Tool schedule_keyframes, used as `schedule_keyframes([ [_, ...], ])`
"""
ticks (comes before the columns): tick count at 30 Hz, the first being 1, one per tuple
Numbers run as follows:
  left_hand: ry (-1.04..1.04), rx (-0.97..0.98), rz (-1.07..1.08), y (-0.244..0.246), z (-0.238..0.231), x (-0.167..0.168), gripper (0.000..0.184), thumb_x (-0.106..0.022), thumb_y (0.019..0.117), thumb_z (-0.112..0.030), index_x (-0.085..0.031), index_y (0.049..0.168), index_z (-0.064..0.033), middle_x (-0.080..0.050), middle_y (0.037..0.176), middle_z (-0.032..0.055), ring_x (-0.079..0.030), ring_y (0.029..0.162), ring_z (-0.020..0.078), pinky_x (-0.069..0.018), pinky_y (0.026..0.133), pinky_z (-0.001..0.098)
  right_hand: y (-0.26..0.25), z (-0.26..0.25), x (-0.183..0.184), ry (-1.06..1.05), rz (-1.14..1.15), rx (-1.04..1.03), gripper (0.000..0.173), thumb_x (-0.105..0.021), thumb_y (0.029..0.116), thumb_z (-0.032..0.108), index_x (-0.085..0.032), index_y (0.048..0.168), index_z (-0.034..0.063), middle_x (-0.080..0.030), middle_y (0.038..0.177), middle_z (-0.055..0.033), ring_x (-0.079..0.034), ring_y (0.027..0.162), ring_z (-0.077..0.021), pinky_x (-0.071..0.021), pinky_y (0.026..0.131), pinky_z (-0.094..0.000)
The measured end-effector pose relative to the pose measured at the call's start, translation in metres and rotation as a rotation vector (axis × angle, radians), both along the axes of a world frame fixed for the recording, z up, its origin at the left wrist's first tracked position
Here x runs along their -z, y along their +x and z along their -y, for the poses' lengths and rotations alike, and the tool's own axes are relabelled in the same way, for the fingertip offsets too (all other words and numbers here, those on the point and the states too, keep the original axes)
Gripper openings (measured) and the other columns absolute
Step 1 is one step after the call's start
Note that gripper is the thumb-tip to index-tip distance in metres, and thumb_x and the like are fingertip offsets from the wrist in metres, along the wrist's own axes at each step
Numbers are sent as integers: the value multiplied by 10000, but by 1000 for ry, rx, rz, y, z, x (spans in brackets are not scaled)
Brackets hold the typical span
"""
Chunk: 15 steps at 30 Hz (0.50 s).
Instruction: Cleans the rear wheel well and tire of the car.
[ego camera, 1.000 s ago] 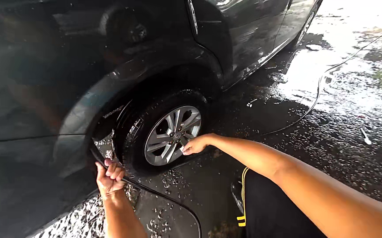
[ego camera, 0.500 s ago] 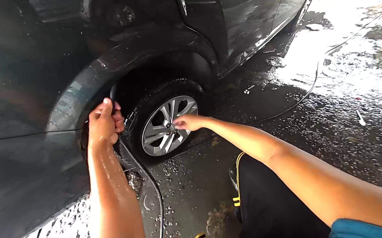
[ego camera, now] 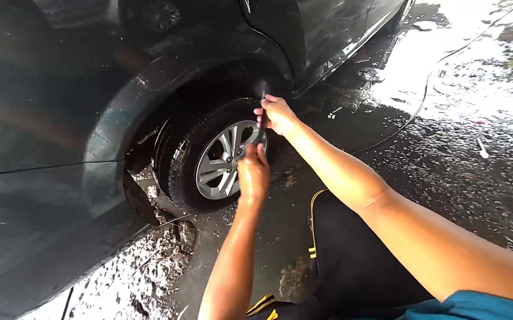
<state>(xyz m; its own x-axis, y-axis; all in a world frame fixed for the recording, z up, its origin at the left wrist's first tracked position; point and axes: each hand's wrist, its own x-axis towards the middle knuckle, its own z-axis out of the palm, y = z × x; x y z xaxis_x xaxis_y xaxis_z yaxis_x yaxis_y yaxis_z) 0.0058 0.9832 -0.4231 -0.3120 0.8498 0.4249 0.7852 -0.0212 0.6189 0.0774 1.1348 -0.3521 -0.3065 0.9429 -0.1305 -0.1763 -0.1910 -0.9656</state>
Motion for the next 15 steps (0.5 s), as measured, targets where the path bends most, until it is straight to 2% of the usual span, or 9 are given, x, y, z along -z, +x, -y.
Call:
schedule_keyframes([
  [2, -59, 149, 68, 19, 2, 13, 376, -441, 1092, -358, -616, 1112, -26, -625, 697, 102, -643, 611, 250, -566, 611, 466, 17, -7, 2, 51, 175, -5, 459, -401, 1116, 248, -379, 1564, 155, -648, 989, -99, -574, 586, -134, -514, 510, -284],
  [3, -70, 241, 104, 23, 4, 17, 357, -496, 1073, -353, -640, 1149, -36, -665, 769, 90, -666, 670, 215, -584, 667, 432, 26, -12, 1, 106, 263, -9, 457, -415, 1111, 247, -403, 1561, 168, -631, 969, -85, -544, 575, -125, -488, 496, -282],
  [5, -15, 349, 101, 12, 9, 21, 349, -586, 1032, -349, -723, 1181, -64, -708, 1047, 94, -705, 901, 169, -611, 844, 372, 47, -27, -10, 247, 414, -32, 440, -460, 1099, 250, -469, 1531, 170, -606, 907, -71, -506, 554, -117, -460, 474, -284],
  [6, 40, 325, 70, -4, 12, 20, 325, -614, 1015, -345, -757, 1130, -76, -696, 1136, 107, -695, 997, 180, -596, 909, 384, 58, -36, -19, 315, 482, -72, 424, -470, 1096, 248, -500, 1511, 168, -586, 864, -56, -480, 538, -109, -441, 465, -280],
  [7, 89, 257, 47, -25, 15, 16, 303, -630, 1006, -337, -769, 1081, -79, -683, 1177, 121, -674, 1066, 207, -571, 950, 412, 69, -42, -32, 374, 558, -132, 404, -476, 1096, 247, -533, 1488, 168, -558, 803, -37, -449, 510, -98, -416, 448, -269],
  [9, 116, 51, 22, -78, 23, 5, 318, -623, 1015, -322, -752, 1087, -39, -670, 1220, 170, -654, 1140, 274, -537, 1001, 472, 84, -53, -62, 452, 754, -223, 371, -494, 1092, 238, -592, 1446, 189, -577, 758, -38, -461, 496, -101, -430, 457, -276],
  [11, 89, -152, 5, -126, 31, -6, 374, -583, 1036, -332, -725, 1127, 2, -657, 1247, 215, -646, 1167, 330, -519, 1022, 516, 92, -68, -88, 456, 921, -188, 372, -496, 1081, 216, -607, 1434, 185, -596, 762, -59, -489, 518, -125, -462, 499, -308],
  [13, 91, -285, -30, -159, 35, -9, 399, -544, 1049, -338, -716, 1135, 12, -651, 1256, 236, -635, 1178, 365, -497, 1027, 558, 95, -82, -103, 431, 1014, -181, 375, -486, 1074, 185, -609, 1429, 173, -574, 718, -45, -466, 486, -104, -438, 472, -278],
  [15, 136, -381, -81, -183, 32, -10, 375, -558, 1039, -332, -726, 1112, -5, -655, 1224, 247, -628, 1161, 395, -489, 998, 589, 89, -85, -112, 413, 1044, -227, 367, -487, 1075, 179, -619, 1417, 182, -559, 684, -24, -451, 458, -82, -415, 440, -245],
])
